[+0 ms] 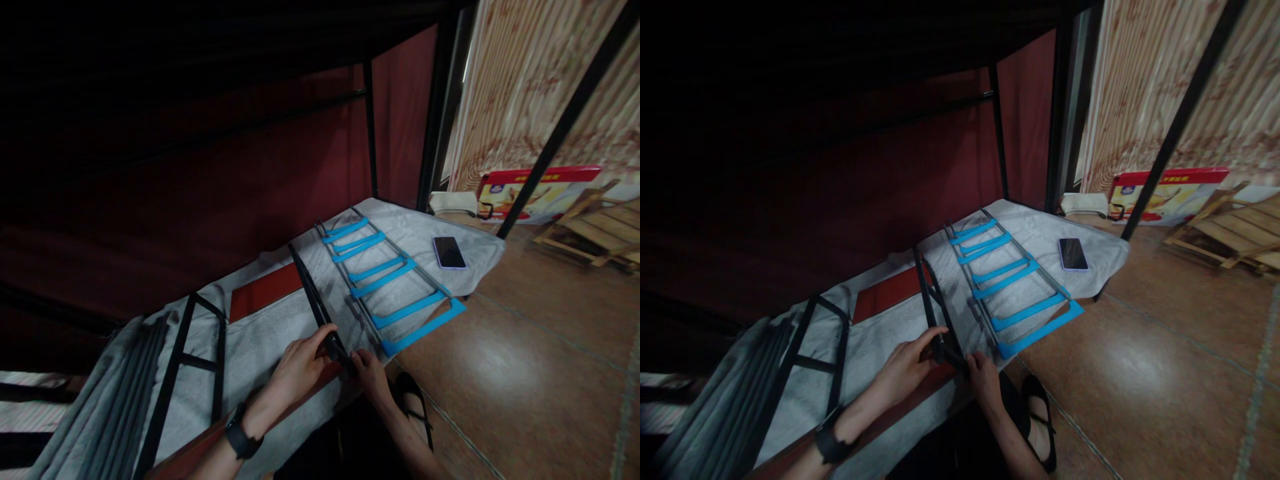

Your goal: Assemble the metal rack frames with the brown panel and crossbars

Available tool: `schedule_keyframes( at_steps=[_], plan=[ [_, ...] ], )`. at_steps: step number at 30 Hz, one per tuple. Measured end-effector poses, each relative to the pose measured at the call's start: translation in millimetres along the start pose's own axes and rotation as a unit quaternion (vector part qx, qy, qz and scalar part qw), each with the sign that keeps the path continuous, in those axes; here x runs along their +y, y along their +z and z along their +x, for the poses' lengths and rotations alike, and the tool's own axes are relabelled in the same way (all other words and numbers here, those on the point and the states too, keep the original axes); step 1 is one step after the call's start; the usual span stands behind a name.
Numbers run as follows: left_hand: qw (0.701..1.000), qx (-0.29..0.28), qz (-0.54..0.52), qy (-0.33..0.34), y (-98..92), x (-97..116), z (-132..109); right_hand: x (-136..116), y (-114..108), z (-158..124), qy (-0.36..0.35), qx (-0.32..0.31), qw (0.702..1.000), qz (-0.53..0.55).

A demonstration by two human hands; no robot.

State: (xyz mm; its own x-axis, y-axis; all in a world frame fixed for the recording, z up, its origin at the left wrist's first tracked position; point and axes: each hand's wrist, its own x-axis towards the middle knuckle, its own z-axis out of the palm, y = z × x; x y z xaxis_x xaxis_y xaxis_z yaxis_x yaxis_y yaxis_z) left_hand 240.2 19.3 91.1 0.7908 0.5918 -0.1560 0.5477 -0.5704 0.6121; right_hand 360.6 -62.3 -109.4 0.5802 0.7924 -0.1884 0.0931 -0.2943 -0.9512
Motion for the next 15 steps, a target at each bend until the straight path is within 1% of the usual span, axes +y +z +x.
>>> schedule_keyframes(
  at_steps=[3, 7, 9, 13, 15],
  plan=[
    [1.0, 0.008, 0.01, 0.004, 4.4, -7.0, -0.5, -2.5, 0.8, -1.8, -0.005, 0.003, 1.0, -0.014],
    [0.999, 0.014, 0.052, -0.006, 6.0, -10.9, -1.8, -5.7, 2.2, -3.0, -0.008, 0.01, 1.0, -0.02],
    [0.998, 0.01, 0.056, -0.009, 4.2, -11.0, -2.6, -5.2, 3.4, -2.7, -0.001, 0.008, 1.0, -0.006],
    [1.0, 0.004, 0.025, 0.001, -3.8, -8.6, -4.7, -3.0, 6.4, -2.7, 0.038, -0.015, 0.998, 0.038],
    [1.0, 0.0, 0.017, 0.009, -7.9, -6.4, -5.7, -4.0, 7.7, -4.3, 0.045, -0.017, 0.998, 0.051]
  ],
)
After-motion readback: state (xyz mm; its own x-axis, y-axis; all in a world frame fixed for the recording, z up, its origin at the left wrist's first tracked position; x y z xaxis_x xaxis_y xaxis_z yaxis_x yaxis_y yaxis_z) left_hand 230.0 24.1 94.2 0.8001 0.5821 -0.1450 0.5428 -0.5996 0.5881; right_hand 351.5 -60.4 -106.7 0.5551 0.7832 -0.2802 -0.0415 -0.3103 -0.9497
